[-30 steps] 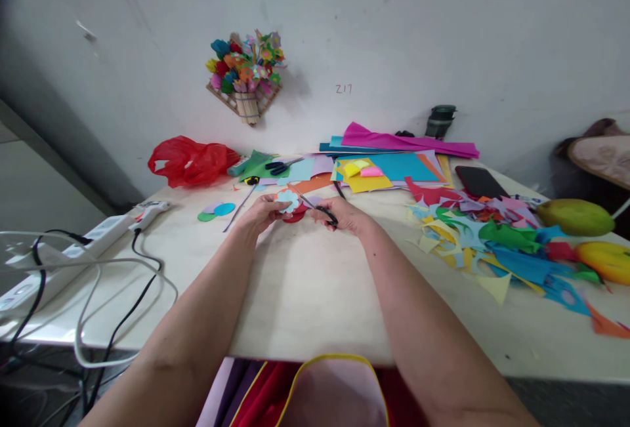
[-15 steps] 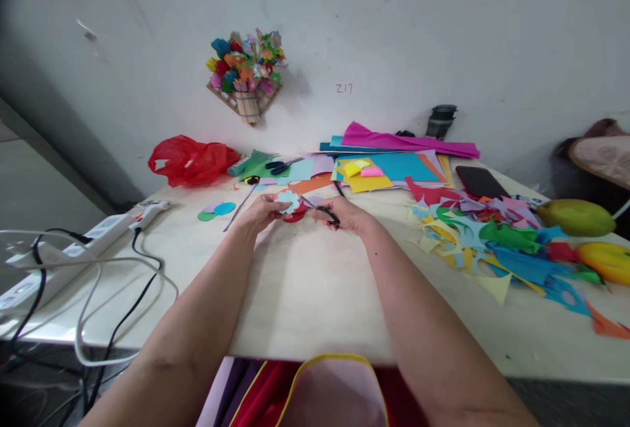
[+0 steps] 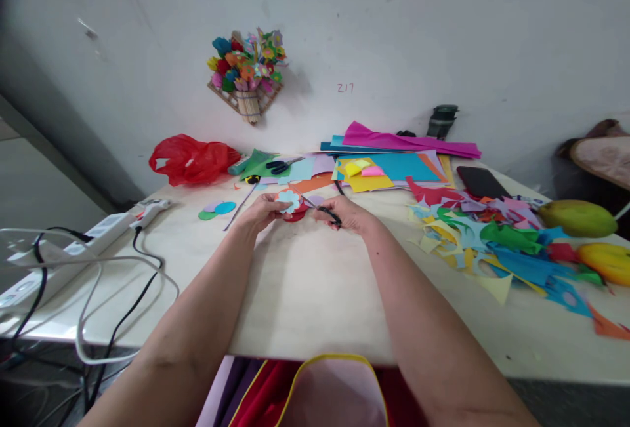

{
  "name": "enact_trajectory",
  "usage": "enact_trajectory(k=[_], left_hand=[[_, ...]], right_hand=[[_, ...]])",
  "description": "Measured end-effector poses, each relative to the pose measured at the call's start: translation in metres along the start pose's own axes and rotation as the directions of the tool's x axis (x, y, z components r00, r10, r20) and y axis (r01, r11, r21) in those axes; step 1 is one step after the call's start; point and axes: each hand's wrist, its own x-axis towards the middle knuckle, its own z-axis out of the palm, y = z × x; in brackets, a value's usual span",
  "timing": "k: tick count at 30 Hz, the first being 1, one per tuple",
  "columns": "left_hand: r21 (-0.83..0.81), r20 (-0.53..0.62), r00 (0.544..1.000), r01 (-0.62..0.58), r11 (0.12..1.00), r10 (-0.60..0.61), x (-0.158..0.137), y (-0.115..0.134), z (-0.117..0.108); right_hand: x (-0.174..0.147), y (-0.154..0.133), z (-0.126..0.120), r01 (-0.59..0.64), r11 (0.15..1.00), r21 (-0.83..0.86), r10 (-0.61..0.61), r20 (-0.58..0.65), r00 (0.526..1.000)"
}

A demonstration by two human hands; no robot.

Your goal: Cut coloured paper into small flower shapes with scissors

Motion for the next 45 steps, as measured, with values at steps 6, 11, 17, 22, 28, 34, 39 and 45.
enact_trajectory(k=[6,11,17,22,28,34,39,45], left_hand=[[0.016,0.006,1.0,0.001,1.0,-0.001,0.001,-0.001,-0.001],[0.02,0.016,1.0,-0.001,1.0,0.001,0.002,-0.002,-0.002],[0.008,0.009,1.0,0.01,1.0,-0.01,0.0,0.0,0.0],[0.007,0.01,1.0,0.009,1.0,-0.009,0.0,-0.001,-0.003],[-0.123,-0.088,0.996,-0.009,0.992,-0.002,0.002,-0.003,-0.005],[-0.295,-0.163,0.983,0.035,0.955,-0.086,0.005,-0.002,0.006],[-0.346,-0.165,0.977,0.071,0.936,-0.135,0.006,-0.003,0.017],[-0.331,-0.135,0.982,0.077,0.941,-0.128,0.007,-0.006,0.025]], right_hand=[[-0.005,-0.005,0.001,-0.003,0.999,-0.037,0.003,-0.01,1.0],[-0.006,-0.005,0.0,-0.014,0.999,-0.051,0.013,-0.023,1.0],[-0.004,-0.003,-0.001,-0.006,1.0,-0.013,0.006,0.006,1.0],[-0.009,-0.002,-0.006,-0.006,0.999,-0.048,0.01,0.079,0.997],[-0.01,0.006,-0.026,0.027,0.998,-0.063,-0.025,0.034,0.999],[0.001,0.005,-0.025,-0.164,0.771,-0.616,-0.104,-0.375,0.921],[-0.004,-0.005,-0.011,-0.28,0.437,-0.855,-0.083,-0.349,0.934],[-0.005,-0.004,-0.015,-0.282,0.346,-0.895,-0.087,-0.329,0.94]])
